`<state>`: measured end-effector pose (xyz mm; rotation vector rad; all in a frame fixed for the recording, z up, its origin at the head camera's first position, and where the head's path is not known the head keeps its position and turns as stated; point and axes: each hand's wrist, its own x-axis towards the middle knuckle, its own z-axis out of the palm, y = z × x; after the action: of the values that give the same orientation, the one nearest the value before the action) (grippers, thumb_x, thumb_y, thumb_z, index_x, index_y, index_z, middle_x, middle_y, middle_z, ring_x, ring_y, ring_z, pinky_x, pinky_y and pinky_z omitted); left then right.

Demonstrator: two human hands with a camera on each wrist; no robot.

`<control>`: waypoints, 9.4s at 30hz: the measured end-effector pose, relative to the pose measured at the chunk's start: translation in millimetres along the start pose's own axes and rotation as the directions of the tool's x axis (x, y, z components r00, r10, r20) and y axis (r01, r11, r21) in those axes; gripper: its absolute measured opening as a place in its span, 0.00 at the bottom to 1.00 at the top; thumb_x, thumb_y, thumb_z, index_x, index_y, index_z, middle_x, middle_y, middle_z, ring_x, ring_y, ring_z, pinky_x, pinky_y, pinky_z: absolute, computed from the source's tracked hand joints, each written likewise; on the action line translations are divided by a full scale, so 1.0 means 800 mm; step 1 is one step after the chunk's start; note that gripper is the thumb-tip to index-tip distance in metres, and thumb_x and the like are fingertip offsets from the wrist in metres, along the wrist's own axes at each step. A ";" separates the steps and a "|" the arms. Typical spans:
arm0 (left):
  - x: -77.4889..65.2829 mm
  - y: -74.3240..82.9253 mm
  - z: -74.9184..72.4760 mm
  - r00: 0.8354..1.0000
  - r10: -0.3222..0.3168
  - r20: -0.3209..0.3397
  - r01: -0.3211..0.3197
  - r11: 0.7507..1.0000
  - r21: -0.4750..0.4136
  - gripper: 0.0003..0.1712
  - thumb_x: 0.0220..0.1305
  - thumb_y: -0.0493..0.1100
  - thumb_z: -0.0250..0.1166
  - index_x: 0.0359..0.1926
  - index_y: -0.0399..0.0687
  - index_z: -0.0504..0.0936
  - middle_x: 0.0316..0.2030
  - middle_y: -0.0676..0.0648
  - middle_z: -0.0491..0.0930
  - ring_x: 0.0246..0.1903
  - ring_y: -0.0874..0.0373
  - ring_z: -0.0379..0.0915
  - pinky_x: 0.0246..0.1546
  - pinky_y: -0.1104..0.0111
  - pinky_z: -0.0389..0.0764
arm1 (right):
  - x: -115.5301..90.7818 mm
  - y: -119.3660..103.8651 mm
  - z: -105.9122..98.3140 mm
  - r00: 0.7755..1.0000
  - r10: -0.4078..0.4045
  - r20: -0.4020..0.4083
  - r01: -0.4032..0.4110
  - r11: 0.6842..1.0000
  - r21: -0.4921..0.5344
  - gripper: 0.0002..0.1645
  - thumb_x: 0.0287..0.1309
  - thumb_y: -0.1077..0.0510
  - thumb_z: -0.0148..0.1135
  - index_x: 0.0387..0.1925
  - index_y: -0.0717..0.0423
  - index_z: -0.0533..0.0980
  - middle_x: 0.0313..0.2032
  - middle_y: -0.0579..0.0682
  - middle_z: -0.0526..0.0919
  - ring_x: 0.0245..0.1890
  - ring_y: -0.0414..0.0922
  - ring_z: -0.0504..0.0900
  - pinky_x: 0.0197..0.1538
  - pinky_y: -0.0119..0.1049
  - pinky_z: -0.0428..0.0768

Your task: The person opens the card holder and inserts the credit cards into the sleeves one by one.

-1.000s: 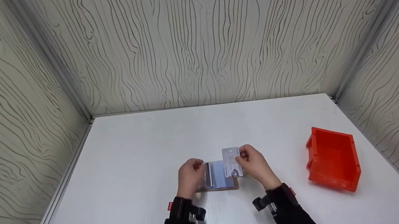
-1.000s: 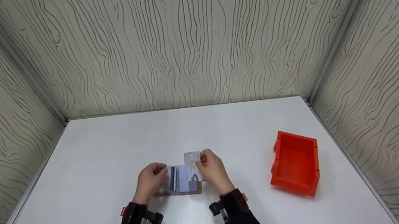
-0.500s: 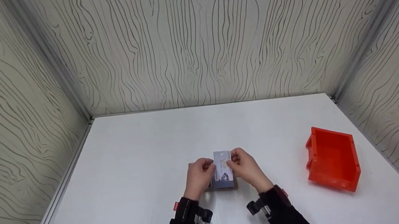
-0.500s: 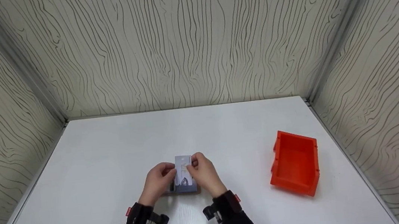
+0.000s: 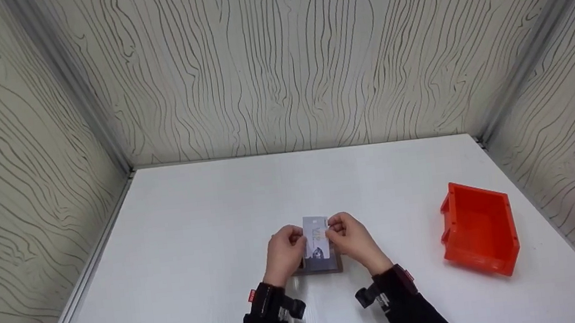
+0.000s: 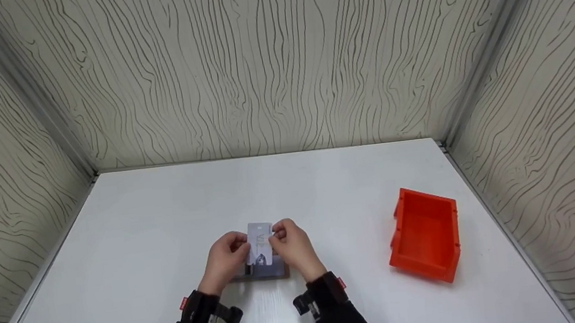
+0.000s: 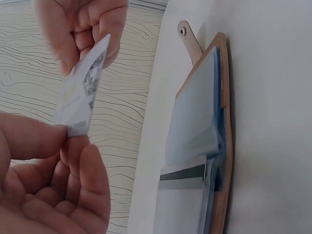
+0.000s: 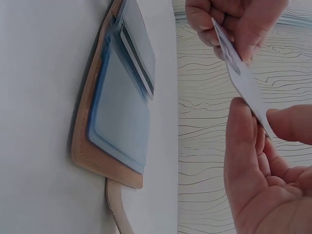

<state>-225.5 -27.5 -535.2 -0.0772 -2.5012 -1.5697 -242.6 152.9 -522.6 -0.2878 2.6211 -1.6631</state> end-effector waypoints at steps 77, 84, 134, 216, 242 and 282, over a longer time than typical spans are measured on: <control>0.003 -0.038 0.016 0.989 -0.069 -0.134 0.099 0.968 0.229 0.04 0.46 0.28 0.60 0.26 0.36 0.78 0.23 0.43 0.76 0.24 0.50 0.72 0.29 0.57 0.76 | 0.007 0.051 0.013 0.997 0.076 0.020 -0.064 0.933 -0.353 0.09 0.47 0.67 0.65 0.34 0.63 0.76 0.26 0.47 0.76 0.29 0.43 0.73 0.35 0.36 0.74; 0.004 -0.039 0.016 0.988 -0.095 -0.124 0.121 0.968 0.221 0.04 0.46 0.28 0.60 0.26 0.38 0.77 0.22 0.45 0.75 0.24 0.52 0.70 0.28 0.58 0.75 | 0.007 0.050 0.013 0.995 0.098 0.022 -0.085 0.934 -0.347 0.10 0.48 0.67 0.66 0.34 0.63 0.76 0.26 0.47 0.76 0.29 0.43 0.74 0.34 0.36 0.74; 0.002 -0.024 0.032 0.995 -0.060 -0.076 0.079 0.957 0.278 0.06 0.44 0.29 0.65 0.22 0.40 0.76 0.22 0.47 0.74 0.28 0.51 0.69 0.31 0.59 0.74 | 0.006 0.051 0.012 0.996 0.086 0.020 -0.075 0.943 -0.323 0.11 0.49 0.65 0.67 0.35 0.64 0.76 0.27 0.47 0.76 0.28 0.43 0.74 0.34 0.36 0.74; -0.002 -0.050 -0.030 0.968 -0.095 -0.231 0.154 0.954 0.256 0.11 0.64 0.40 0.65 0.30 0.33 0.82 0.24 0.43 0.80 0.29 0.44 0.79 0.36 0.54 0.78 | 0.004 0.047 0.008 0.982 0.186 0.023 -0.174 0.951 -0.255 0.07 0.62 0.63 0.61 0.38 0.64 0.76 0.30 0.50 0.78 0.29 0.43 0.78 0.32 0.35 0.79; 0.005 -0.056 -0.032 0.973 -0.124 -0.197 0.174 0.950 0.259 0.14 0.65 0.43 0.64 0.27 0.36 0.82 0.25 0.43 0.81 0.29 0.45 0.78 0.36 0.55 0.78 | 0.005 0.052 0.008 0.982 0.185 0.029 -0.176 0.965 -0.196 0.06 0.60 0.65 0.61 0.37 0.65 0.75 0.30 0.51 0.78 0.28 0.42 0.78 0.32 0.35 0.80; 0.012 -0.010 -0.007 0.991 -0.086 -0.107 0.096 0.991 0.090 0.06 0.55 0.37 0.64 0.33 0.37 0.81 0.26 0.49 0.79 0.28 0.54 0.74 0.33 0.61 0.76 | 0.004 0.052 0.006 0.980 0.195 0.029 -0.187 0.967 -0.172 0.05 0.60 0.65 0.61 0.37 0.65 0.76 0.30 0.50 0.78 0.28 0.42 0.79 0.32 0.34 0.80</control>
<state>-235.5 -36.6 -538.1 0.1299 -2.5269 -1.4451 -251.3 165.0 -561.7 -0.0714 2.6624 -1.3634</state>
